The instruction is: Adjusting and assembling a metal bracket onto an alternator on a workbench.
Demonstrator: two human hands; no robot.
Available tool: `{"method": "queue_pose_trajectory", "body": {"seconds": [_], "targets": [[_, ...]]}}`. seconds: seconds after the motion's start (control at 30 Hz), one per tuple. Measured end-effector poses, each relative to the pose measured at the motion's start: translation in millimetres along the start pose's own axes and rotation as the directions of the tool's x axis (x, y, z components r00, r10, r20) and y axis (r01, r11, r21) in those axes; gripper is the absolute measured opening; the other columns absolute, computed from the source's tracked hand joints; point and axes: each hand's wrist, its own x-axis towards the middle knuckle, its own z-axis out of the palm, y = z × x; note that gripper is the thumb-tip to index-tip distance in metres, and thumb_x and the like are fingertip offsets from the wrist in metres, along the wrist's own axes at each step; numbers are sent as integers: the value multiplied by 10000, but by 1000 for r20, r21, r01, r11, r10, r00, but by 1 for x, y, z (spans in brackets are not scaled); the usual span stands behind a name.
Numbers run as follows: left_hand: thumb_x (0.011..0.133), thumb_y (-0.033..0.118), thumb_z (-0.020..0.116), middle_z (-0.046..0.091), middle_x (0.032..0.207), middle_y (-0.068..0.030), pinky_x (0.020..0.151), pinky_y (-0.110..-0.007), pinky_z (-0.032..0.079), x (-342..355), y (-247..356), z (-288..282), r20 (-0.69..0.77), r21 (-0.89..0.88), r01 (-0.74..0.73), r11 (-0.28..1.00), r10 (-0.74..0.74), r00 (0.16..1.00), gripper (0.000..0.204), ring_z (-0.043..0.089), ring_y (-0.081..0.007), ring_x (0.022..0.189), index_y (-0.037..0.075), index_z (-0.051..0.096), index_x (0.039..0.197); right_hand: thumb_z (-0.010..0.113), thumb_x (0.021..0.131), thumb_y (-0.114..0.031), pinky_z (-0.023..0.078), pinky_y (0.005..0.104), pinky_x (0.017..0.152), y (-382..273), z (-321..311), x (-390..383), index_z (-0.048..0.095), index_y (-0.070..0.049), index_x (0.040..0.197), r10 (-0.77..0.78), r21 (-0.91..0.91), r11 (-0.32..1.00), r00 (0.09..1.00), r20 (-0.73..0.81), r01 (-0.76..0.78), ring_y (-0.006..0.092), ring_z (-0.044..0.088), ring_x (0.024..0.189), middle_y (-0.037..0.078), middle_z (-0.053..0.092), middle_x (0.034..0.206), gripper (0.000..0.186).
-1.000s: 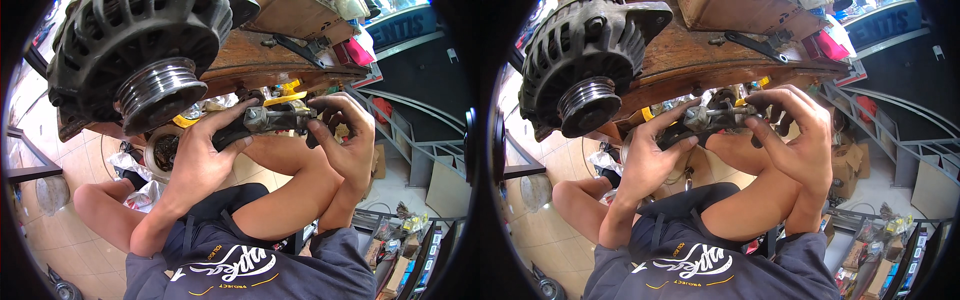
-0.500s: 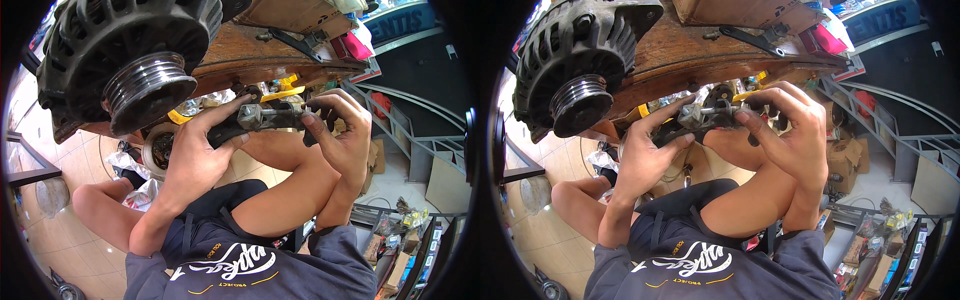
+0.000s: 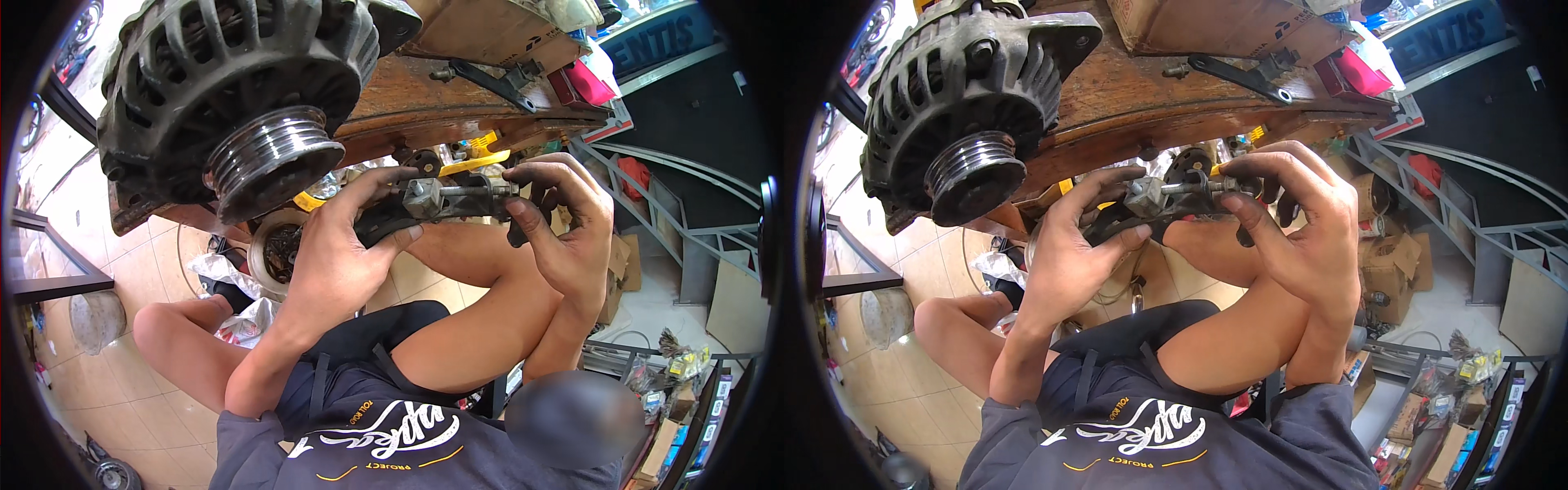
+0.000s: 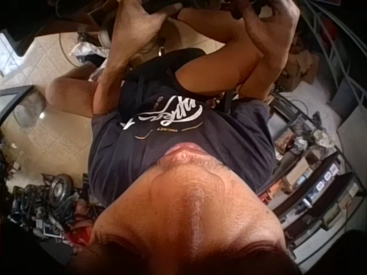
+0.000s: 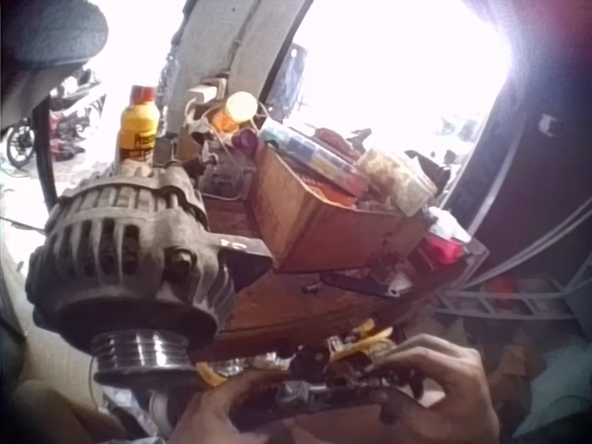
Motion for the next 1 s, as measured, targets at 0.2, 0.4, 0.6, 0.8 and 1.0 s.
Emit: {"method": "queue_pose_trajectory", "body": {"seconds": [0.2,0.4,0.6,0.8,1.0], "targets": [[789,60,801,700,1204,-159,990,-359,498,1,-9,2,-71,2,6,1000,-6,997,620,689,-265,1135,31,548,1354,776,753,34,480,254,617,-4,-1,1,732,-2,1033,98,86,991,993,64,-103,127,642,719,66,695,902,286],[779,62,804,707,1195,-159,993,-384,499,2,-7,1,-86,4,-34,999,34,996,621,684,-281,1155,43,552,1346,804,738,-5,489,280,639,-3,-4,1,757,-16,984,148,88,984,986,71,-154,157,663,751,76,704,879,252],[771,52,807,723,1158,-165,993,-369,506,1,-8,6,-88,23,-58,998,60,994,618,692,-286,1148,44,558,1337,826,740,-66,507,343,727,6,-3,-2,761,3,900,22,-95,995,992,127,-10,246,663,815,106,716,883,186],[762,32,825,711,1192,-159,1009,-349,506,2,-8,4,-62,0,-8,1000,8,998,635,687,-249,1142,40,571,1344,816,757,-66,508,339,698,5,1,-4,752,14,922,115,-31,993,987,109,-112,254,667,798,114,706,887,194],[755,31,839,722,1179,-129,1014,-323,500,1,-6,4,-66,90,-12,996,18,998,583,685,-204,1128,25,629,1299,815,764,-66,514,333,690,8,-1,-7,749,19,928,94,-58,994,988,126,-87,246,673,789,115,704,895,196]]}}
